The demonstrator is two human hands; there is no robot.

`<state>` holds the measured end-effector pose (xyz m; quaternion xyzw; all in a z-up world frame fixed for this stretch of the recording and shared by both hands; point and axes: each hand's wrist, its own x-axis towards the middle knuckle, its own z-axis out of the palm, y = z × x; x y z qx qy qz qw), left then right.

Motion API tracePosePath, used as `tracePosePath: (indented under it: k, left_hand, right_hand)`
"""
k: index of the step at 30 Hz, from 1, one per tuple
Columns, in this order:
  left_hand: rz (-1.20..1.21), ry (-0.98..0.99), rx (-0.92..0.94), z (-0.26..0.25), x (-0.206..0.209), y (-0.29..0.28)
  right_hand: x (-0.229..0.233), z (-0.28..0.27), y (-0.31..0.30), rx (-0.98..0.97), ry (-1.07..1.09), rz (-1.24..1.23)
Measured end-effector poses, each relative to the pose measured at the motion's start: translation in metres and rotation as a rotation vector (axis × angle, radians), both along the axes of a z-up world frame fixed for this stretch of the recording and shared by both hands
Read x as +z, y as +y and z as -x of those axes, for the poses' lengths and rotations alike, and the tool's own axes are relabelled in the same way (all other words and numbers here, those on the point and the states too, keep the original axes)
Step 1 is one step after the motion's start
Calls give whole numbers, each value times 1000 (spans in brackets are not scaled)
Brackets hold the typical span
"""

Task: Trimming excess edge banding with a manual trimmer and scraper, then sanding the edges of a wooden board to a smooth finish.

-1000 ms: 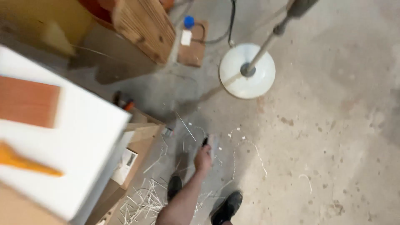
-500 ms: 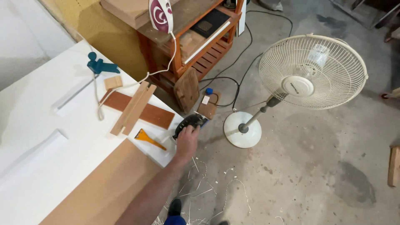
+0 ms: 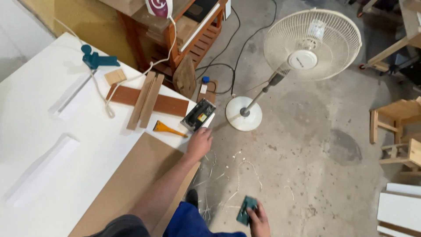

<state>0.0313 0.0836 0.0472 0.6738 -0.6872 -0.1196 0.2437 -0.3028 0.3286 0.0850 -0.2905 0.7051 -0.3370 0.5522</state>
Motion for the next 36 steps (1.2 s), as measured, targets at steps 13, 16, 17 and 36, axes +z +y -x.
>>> tracePosePath:
  k: [13,16,17,36]
  left_hand:
    - [21,-351,136,-148,-23,304]
    - [128,-424,159,-142,-10,302]
    - [125,-424,155,-141,-10,304]
    - [-17,-375,124,-137,4,308]
  right_hand:
    - [-100,-217,87,215,-248,189]
    - [-82,-249,132,206,-203,82]
    - [-79,-254,138,203,-203,80]
    - [-81,-282,133,66,-256,237]
